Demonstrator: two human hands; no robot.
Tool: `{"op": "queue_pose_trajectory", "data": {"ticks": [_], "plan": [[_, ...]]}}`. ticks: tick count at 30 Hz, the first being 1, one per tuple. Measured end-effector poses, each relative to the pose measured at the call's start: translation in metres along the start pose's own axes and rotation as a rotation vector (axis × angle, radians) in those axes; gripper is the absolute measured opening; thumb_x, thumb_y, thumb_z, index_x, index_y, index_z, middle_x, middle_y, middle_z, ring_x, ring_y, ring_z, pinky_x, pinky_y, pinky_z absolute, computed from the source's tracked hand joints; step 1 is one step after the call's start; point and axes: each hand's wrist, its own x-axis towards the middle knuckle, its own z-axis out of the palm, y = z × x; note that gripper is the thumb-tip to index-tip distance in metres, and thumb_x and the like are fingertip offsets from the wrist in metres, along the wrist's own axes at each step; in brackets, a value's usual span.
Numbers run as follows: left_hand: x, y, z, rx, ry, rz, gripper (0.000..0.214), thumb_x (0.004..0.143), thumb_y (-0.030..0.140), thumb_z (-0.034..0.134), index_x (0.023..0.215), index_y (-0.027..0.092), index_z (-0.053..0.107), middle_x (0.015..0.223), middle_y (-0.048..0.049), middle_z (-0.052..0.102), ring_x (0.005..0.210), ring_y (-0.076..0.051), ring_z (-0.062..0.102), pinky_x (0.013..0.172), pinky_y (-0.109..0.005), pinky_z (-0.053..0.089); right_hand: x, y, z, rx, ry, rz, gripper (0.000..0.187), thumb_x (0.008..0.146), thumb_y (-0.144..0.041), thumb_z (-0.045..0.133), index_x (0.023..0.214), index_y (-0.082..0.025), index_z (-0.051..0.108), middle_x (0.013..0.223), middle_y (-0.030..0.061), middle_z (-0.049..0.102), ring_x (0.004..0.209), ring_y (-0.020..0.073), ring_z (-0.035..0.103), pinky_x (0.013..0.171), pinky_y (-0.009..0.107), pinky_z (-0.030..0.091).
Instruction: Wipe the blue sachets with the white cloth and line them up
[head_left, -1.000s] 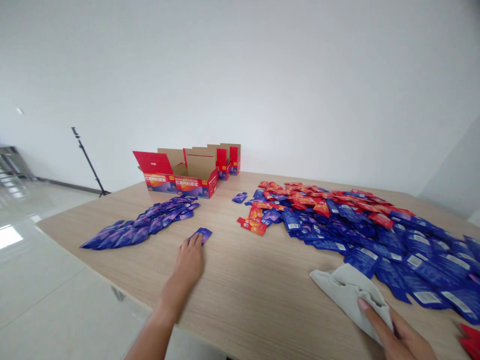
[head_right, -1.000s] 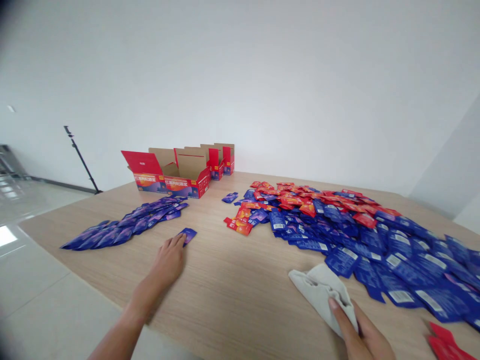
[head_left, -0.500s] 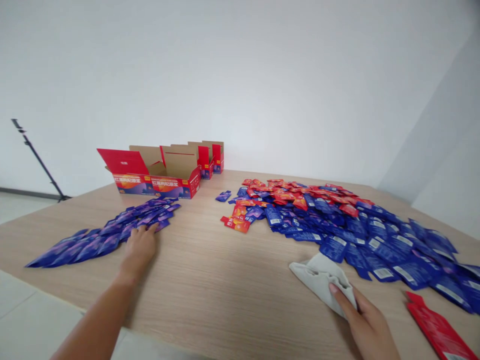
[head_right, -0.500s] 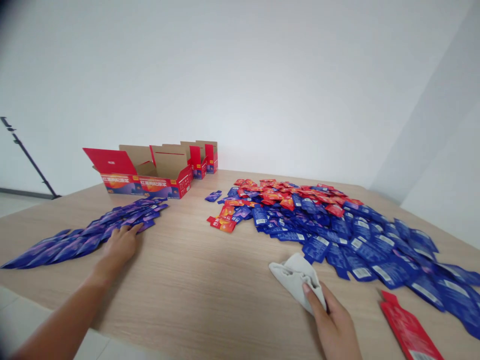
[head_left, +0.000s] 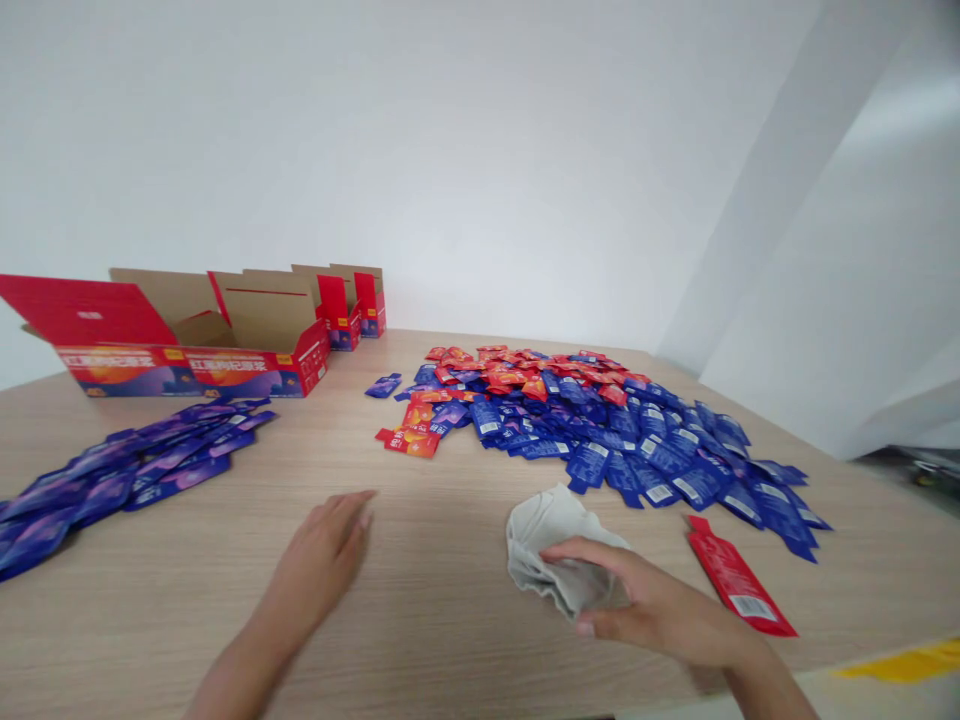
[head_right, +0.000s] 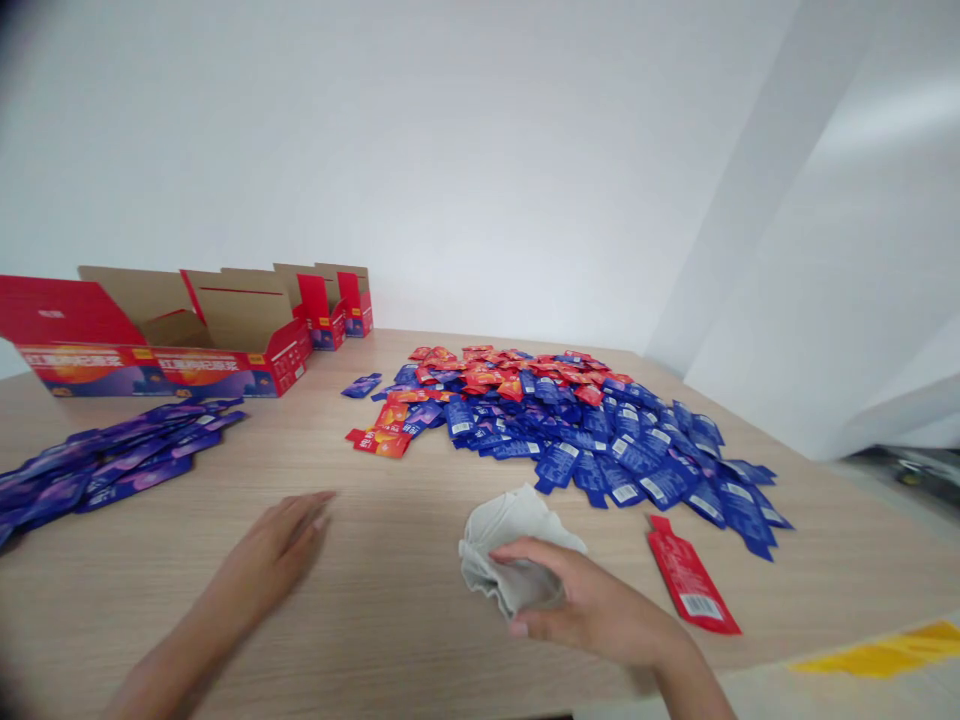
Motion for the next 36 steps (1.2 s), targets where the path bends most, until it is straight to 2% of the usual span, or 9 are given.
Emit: {"op": "queue_pose_trajectory", "data": {"ticks": [2, 4, 6, 8, 10, 13, 16, 26, 36], "plan": [[-0.004, 0.02, 0.013, -0.059, 0.0, 0.043, 0.048, 0.096, 0.045, 0.037, 0.128, 0.022, 0.064, 0.126, -0.0087, 0.072, 0.119, -0.026, 0.064, 0.11, -0.049, 0.049, 0.012, 0.004, -0.02, -0.054, 0.029, 0.077, 0.044, 0.096, -0.054, 0.062, 0.127, -0.025, 0.073, 0.13, 0.0081, 0.073, 0.122, 0.0276, 0.067, 0.104, 0.038, 0.051], [-0.007, 0.036, 0.021, -0.105, -0.01, 0.071, 0.046, 0.097, 0.045, 0.037, 0.127, 0.023, 0.065, 0.124, -0.0087, 0.072, 0.118, -0.026, 0.065, 0.109, -0.05, 0.05, 0.033, 0.016, -0.032, -0.259, 0.274, 0.316, 0.046, 0.105, -0.053, 0.043, 0.119, -0.022, 0.073, 0.115, 0.008, 0.078, 0.111, 0.0257, 0.071, 0.098, 0.036, 0.053], [-0.01, 0.048, 0.026, -0.139, -0.021, 0.083, 0.045, 0.098, 0.043, 0.037, 0.125, 0.023, 0.066, 0.123, -0.0084, 0.072, 0.118, -0.026, 0.065, 0.109, -0.05, 0.05, 0.056, 0.031, -0.037, -0.411, 0.442, 0.52, 0.049, 0.107, -0.049, 0.036, 0.12, -0.017, 0.071, 0.11, 0.0136, 0.077, 0.109, 0.0302, 0.072, 0.096, 0.042, 0.053], [-0.012, 0.056, 0.028, -0.162, -0.029, 0.083, 0.043, 0.098, 0.041, 0.038, 0.124, 0.024, 0.066, 0.122, -0.0083, 0.072, 0.118, -0.026, 0.065, 0.109, -0.051, 0.051, 0.074, 0.044, -0.038, -0.486, 0.505, 0.653, 0.053, 0.107, -0.05, 0.038, 0.123, -0.009, 0.068, 0.111, 0.0222, 0.075, 0.112, 0.0367, 0.071, 0.096, 0.049, 0.052], [-0.014, 0.061, 0.029, -0.178, -0.039, 0.078, 0.041, 0.097, 0.04, 0.038, 0.123, 0.024, 0.067, 0.121, -0.0083, 0.072, 0.117, -0.026, 0.065, 0.108, -0.052, 0.05, 0.087, 0.053, -0.038, -0.537, 0.529, 0.755, 0.058, 0.105, -0.055, 0.043, 0.126, -0.005, 0.065, 0.113, 0.026, 0.073, 0.113, 0.0384, 0.07, 0.096, 0.051, 0.051], [-0.018, 0.064, 0.029, -0.194, -0.062, 0.068, 0.042, 0.097, 0.039, 0.038, 0.123, 0.023, 0.066, 0.122, -0.009, 0.072, 0.117, -0.026, 0.064, 0.11, -0.054, 0.048, 0.099, 0.062, -0.04, -0.579, 0.542, 0.851, 0.054, 0.102, -0.057, 0.054, 0.131, -0.012, 0.062, 0.126, 0.0175, 0.069, 0.114, 0.0308, 0.068, 0.099, 0.051, 0.052], [-0.021, 0.066, 0.029, -0.204, -0.094, 0.063, 0.041, 0.097, 0.039, 0.038, 0.123, 0.022, 0.066, 0.122, -0.0098, 0.071, 0.118, -0.027, 0.062, 0.111, -0.055, 0.046, 0.107, 0.068, -0.048, -0.591, 0.548, 0.91, 0.044, 0.1, -0.049, 0.063, 0.132, -0.018, 0.062, 0.131, 0.0104, 0.066, 0.113, 0.0262, 0.067, 0.098, 0.05, 0.055], [-0.025, 0.075, 0.026, -0.209, -0.163, 0.056, 0.036, 0.096, 0.033, 0.041, 0.117, 0.024, 0.068, 0.124, -0.0092, 0.069, 0.121, -0.027, 0.059, 0.111, -0.053, 0.043, 0.122, 0.074, -0.064, -0.647, 0.568, 0.958, 0.039, 0.101, -0.041, 0.065, 0.132, -0.019, 0.061, 0.131, 0.0099, 0.065, 0.11, 0.0252, 0.067, 0.093, 0.047, 0.058], [-0.028, 0.08, 0.026, -0.182, -0.179, 0.039, 0.036, 0.095, 0.031, 0.041, 0.118, 0.027, 0.067, 0.128, -0.007, 0.068, 0.124, -0.026, 0.057, 0.11, -0.052, 0.042, 0.122, 0.057, -0.049, -0.846, 0.522, 0.831, 0.04, 0.1, -0.043, 0.065, 0.131, -0.018, 0.062, 0.134, 0.0107, 0.063, 0.112, 0.026, 0.066, 0.095, 0.048, 0.057]]}}
